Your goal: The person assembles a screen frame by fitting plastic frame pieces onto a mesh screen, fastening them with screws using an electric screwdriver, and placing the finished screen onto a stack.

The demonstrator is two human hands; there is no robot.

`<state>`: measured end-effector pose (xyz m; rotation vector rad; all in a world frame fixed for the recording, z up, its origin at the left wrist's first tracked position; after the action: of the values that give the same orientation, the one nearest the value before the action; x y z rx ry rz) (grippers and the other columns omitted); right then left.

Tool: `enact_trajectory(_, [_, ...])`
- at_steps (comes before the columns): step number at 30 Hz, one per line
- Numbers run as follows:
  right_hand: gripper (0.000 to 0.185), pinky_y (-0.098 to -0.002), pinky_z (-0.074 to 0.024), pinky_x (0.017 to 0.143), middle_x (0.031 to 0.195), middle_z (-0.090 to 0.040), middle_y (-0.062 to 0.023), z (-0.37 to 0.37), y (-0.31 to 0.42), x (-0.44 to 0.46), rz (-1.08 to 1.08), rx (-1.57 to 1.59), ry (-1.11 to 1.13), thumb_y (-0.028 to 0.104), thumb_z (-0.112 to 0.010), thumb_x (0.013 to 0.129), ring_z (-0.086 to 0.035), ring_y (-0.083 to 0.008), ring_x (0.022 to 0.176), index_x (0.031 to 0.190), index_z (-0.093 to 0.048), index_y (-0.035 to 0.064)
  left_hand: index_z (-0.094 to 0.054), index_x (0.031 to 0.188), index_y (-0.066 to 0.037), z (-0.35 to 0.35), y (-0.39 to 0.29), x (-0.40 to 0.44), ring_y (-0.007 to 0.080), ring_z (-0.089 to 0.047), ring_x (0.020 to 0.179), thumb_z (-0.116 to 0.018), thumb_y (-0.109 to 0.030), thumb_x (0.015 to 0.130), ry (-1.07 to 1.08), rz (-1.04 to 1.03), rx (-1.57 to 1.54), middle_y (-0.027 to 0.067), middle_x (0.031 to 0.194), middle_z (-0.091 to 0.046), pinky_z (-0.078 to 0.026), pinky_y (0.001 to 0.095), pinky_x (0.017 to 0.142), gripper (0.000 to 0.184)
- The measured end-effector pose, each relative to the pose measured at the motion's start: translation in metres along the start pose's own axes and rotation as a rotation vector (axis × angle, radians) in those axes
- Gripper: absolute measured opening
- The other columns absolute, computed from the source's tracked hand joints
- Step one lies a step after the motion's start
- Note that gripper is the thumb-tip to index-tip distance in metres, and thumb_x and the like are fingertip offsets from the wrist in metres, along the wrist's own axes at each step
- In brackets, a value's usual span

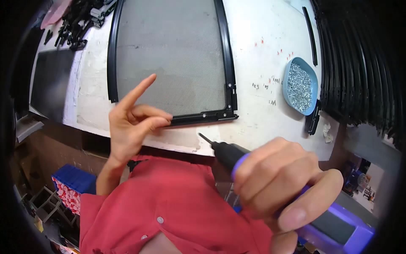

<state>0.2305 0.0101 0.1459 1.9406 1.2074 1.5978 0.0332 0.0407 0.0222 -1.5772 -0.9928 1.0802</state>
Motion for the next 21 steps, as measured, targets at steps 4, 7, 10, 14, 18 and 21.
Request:
enact_trajectory(4, [0.034, -0.0187, -0.0474, 0.047, 0.053, -0.056, 0.001, -0.021, -0.009, 0.008, -0.054, 0.031, 0.175, 0.024, -0.075, 0.075, -0.052, -0.0075, 0.042, 0.095, -0.053, 0.0083, -0.038, 0.137, 0.002, -0.018, 0.014, -0.022, 0.0157, -0.058, 0.059, -0.076, 0.0, 0.071, -0.076, -0.584, 0.381, 0.0125, 0.078, -0.067, -0.05, 0.0251, 0.054, 0.077])
enact_trajectory(7, [0.034, -0.0193, -0.0481, 0.049, 0.054, -0.056, 0.001, -0.024, -0.01, 0.003, -0.085, 0.007, 0.107, 0.026, -0.074, 0.075, -0.053, -0.0077, 0.043, 0.096, -0.053, 0.0091, -0.017, 0.142, 0.004, -0.031, 0.015, -0.029, 0.0168, -0.058, 0.058, -0.081, -0.006, 0.066, -0.071, -1.022, 0.469, 0.0108, 0.068, -0.061, -0.047, 0.0256, 0.052, 0.099])
enact_trajectory(10, [0.036, -0.0203, -0.0492, 0.051, 0.056, -0.058, 0.0008, -0.03, -0.014, 0.006, -0.171, -0.014, 0.178, 0.029, -0.073, 0.076, -0.054, -0.0083, 0.044, 0.099, -0.053, 0.0096, -0.009, 0.143, 0.0, -0.027, 0.011, -0.027, 0.0183, -0.059, 0.06, -0.08, -0.004, 0.067, 0.032, -0.991, 0.417, 0.0124, 0.075, -0.062, -0.046, 0.0284, 0.052, 0.105])
enact_trajectory(14, [0.036, -0.0199, -0.0481, 0.05, 0.056, -0.058, 0.0008, -0.035, -0.019, 0.006, -0.205, -0.014, 0.26, 0.029, -0.073, 0.076, -0.055, -0.0084, 0.044, 0.1, -0.053, 0.0094, -0.037, 0.133, 0.008, -0.023, 0.014, -0.023, 0.0169, -0.05, 0.057, -0.079, -0.001, 0.066, -0.11, -1.076, 0.164, 0.0079, 0.068, -0.054, -0.043, 0.0266, 0.049, 0.08])
enact_trajectory(18, [0.035, -0.019, -0.0467, 0.047, 0.055, -0.057, 0.0011, -0.037, -0.02, 0.009, -0.214, 0.021, 0.316, 0.028, -0.073, 0.077, -0.055, -0.0078, 0.044, 0.099, -0.052, 0.0095, -0.036, 0.134, 0.008, -0.023, 0.015, -0.027, 0.0161, -0.049, 0.055, -0.079, -0.002, 0.066, -0.12, -1.081, 0.139, 0.007, 0.067, -0.054, -0.043, 0.0267, 0.048, 0.081])
enact_trajectory(21, [0.033, -0.0187, -0.0459, 0.046, 0.054, -0.057, 0.0017, -0.034, -0.021, 0.01, -0.212, 0.047, 0.292, 0.026, -0.071, 0.079, -0.053, -0.0073, 0.043, 0.099, -0.052, 0.0096, -0.032, 0.137, 0.008, -0.023, 0.014, -0.025, 0.0193, -0.054, 0.065, -0.081, -0.007, 0.064, -0.006, -0.984, 0.16, 0.0094, 0.077, -0.059, -0.048, 0.0293, 0.057, 0.089])
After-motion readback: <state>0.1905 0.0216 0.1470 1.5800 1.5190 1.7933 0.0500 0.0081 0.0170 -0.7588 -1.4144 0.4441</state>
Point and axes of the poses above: each hand's wrist, its own x-axis towards the middle knuckle, its own z-axis out of the back of the hand, y = z × x, the point moved 5 cm from there along x, towards the middle knuckle
